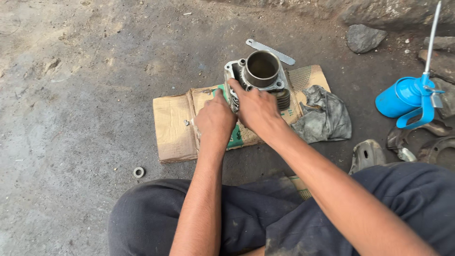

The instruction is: The person sits on the ground and cleans a metal engine cylinder block using a rag and a blue pressure sprayer. They repeatedly wipe the exterior surfaces and spray liquid into the internal bore and crevices, then wipe again to remove residue.

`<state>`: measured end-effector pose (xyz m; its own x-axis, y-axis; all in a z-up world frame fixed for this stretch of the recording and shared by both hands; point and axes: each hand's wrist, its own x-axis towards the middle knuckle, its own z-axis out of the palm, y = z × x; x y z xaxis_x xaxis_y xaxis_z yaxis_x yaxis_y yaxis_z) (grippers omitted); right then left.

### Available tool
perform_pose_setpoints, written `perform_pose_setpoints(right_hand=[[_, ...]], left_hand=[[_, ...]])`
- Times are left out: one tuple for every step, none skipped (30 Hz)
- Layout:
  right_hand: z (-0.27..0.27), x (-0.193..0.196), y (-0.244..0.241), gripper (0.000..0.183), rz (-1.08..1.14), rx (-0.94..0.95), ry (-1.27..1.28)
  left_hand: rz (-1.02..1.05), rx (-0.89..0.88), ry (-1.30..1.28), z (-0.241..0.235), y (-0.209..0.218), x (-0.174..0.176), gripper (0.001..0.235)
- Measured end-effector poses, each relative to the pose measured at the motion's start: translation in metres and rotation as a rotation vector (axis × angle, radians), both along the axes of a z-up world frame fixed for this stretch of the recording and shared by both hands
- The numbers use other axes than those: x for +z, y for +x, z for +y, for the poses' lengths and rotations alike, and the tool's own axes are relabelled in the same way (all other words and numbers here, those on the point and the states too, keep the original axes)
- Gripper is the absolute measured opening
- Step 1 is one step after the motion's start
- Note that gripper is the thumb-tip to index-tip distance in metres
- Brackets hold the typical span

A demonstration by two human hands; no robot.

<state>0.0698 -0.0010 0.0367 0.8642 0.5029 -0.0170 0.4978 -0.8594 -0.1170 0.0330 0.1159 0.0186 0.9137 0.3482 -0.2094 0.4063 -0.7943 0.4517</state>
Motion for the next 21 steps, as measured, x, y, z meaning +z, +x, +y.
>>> perform_pose_setpoints(right_hand=[[0.002, -0.002, 0.002, 0.082, -0.065, 0.029, -0.021], [0.004, -0.004, 0.001, 0.085, -0.032, 0.038, -0.116], [0.008, -0.005, -0.002, 0.088, 0.000, 0.046, -0.206], [0.010, -0.006, -0.005, 0.091, 0.033, 0.054, -0.297], [0.009, -0.006, -0.009, 0.093, 0.016, 0.042, -0.278], [0.009, -0.007, -0.015, 0.095, -0.001, 0.030, -0.259], [0.009, -0.010, -0.019, 0.098, -0.014, 0.022, -0.239], [0.013, -0.014, -0.019, 0.099, -0.005, -0.006, -0.195], [0.016, -0.021, -0.020, 0.100, 0.010, -0.038, -0.154], [0.020, -0.028, -0.021, 0.102, 0.024, -0.071, -0.112], [0.023, -0.036, -0.023, 0.103, 0.001, -0.063, -0.071], [0.026, -0.044, -0.024, 0.104, -0.021, -0.056, -0.030], [0.025, -0.052, -0.021, 0.105, -0.051, -0.053, 0.006], [0.022, -0.060, -0.018, 0.098, -0.073, -0.057, 0.039], [0.021, -0.069, -0.015, 0.091, -0.091, -0.060, 0.076], [0.020, -0.078, -0.013, 0.083, -0.110, -0.062, 0.114], [0.022, -0.089, -0.020, 0.085, -0.249, -0.024, 0.202], [0.024, -0.099, -0.031, 0.087, -0.388, 0.015, 0.291], [0.027, -0.105, -0.034, 0.089, -0.533, 0.057, 0.381], [0.028, -0.106, -0.030, 0.090, -0.484, 0.011, 0.281], [0.032, -0.104, -0.024, 0.091, -0.430, -0.036, 0.183]], left_hand=[[0.000, 0.014, 0.030, 0.001, -0.001, -0.003, 0.052], [-0.013, 0.006, 0.031, 0.000, -0.002, -0.005, 0.052], [-0.029, -0.001, 0.037, 0.001, -0.003, -0.006, 0.052], [-0.044, -0.009, 0.043, 0.002, -0.003, -0.005, 0.052], [-0.021, -0.005, 0.038, 0.002, -0.003, -0.004, 0.051], [0.001, -0.001, 0.032, 0.003, -0.003, -0.003, 0.050], [0.029, 0.006, 0.028, 0.005, -0.004, -0.002, 0.049], [0.028, 0.015, 0.035, 0.006, -0.002, -0.001, 0.047], [0.032, 0.020, 0.040, 0.006, 0.000, -0.002, 0.044], [0.037, 0.025, 0.045, 0.005, 0.000, -0.002, 0.042], [-0.084, 0.046, 0.003, 0.008, -0.002, -0.002, 0.041], [-0.204, 0.068, -0.039, 0.014, -0.007, 0.001, 0.040], [-0.332, 0.087, -0.089, 0.012, -0.006, 0.005, 0.040], [-0.283, 0.122, -0.109, 0.008, -0.005, 0.011, 0.043], [-0.231, 0.158, -0.125, 0.009, -0.005, 0.019, 0.047], [-0.179, 0.193, -0.140, 0.009, -0.005, 0.027, 0.052], [-0.183, 0.196, -0.146, 0.008, -0.006, 0.033, 0.053], [-0.186, 0.198, -0.152, 0.007, -0.007, 0.037, 0.054], [-0.196, 0.202, -0.156, 0.008, -0.006, 0.040, 0.054], [-0.213, 0.195, -0.177, 0.009, -0.004, 0.041, 0.051], [-0.224, 0.188, -0.194, 0.010, -0.002, 0.039, 0.048]])
